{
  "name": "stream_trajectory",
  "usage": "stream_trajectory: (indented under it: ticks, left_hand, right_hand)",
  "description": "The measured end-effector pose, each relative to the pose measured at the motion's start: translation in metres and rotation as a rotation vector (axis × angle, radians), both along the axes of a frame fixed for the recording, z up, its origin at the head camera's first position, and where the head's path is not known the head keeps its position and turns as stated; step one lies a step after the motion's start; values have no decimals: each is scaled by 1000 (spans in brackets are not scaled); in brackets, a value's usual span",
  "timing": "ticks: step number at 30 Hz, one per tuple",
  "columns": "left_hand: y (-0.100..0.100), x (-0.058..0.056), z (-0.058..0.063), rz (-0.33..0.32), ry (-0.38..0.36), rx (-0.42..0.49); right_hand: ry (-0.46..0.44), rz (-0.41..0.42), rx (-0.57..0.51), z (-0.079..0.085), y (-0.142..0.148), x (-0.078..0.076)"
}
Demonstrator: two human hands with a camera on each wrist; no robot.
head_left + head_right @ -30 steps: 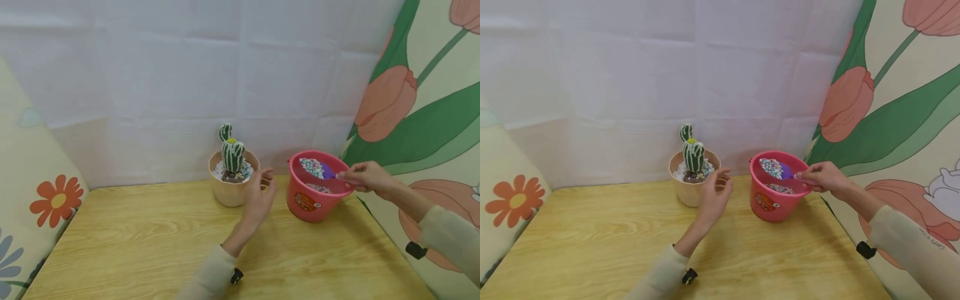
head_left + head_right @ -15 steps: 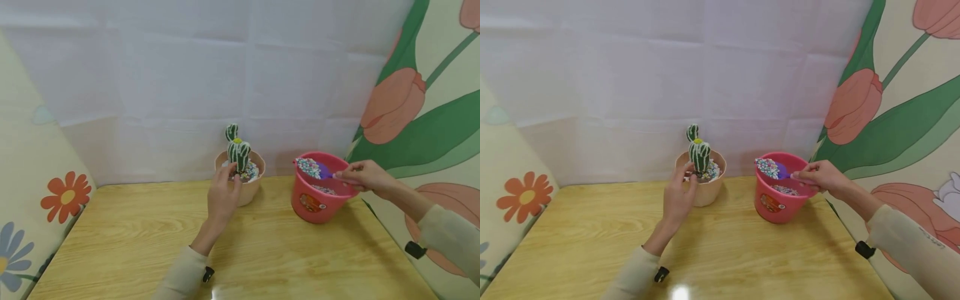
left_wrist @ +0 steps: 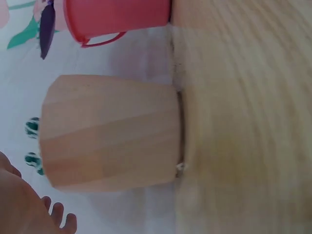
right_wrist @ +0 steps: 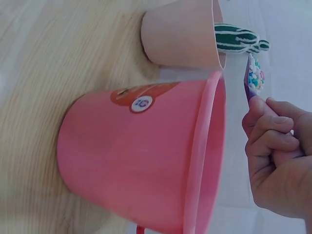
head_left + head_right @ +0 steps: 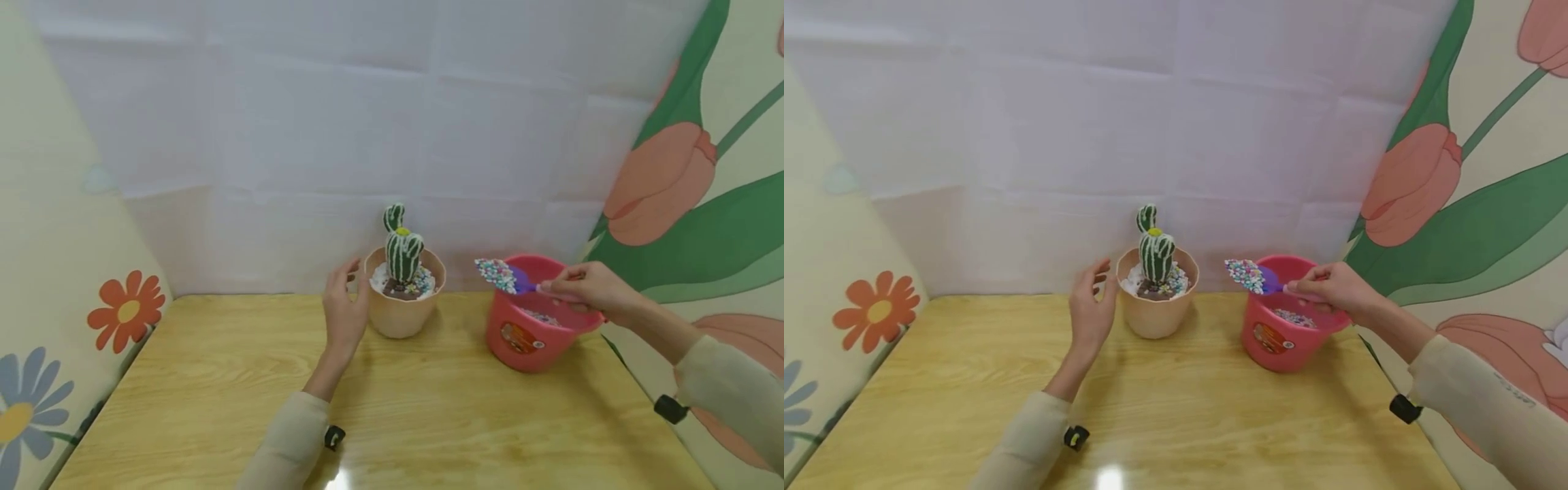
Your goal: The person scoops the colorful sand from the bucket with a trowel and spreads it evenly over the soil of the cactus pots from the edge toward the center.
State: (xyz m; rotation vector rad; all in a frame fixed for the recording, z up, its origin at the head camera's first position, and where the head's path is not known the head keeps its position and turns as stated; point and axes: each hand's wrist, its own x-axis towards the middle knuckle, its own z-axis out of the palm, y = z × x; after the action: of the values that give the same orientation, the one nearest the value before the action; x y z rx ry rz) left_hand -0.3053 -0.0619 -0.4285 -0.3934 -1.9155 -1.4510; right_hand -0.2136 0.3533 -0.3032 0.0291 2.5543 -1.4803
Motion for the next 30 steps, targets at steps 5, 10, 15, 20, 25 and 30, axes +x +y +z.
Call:
stream_trajectory:
  ticks: [5,10,15,20,25,30]
  left_hand:
    - [-4,-5,-13,-104,-207,123]
    - [-7,-6,-16,-186,-357,134]
    - [-6,-7,-18,-259,-408,104]
    - [-5,-10,-22,-296,-431,95]
    - [-6,-12,-24,-322,-440,107]
    - [-5,-11,-25,-329,-439,120]
  right_hand:
    - [6,14,-2,-1,-12,-6]
    - [8,22,42,0,-24,-12]
    - [-11,20,84,0,-38,-17]
    - [-13,34,103,-2,-51,-25]
    - [-38,66,47,-4,-63,-33]
    - [-55,103,-61,-7,-71,-39]
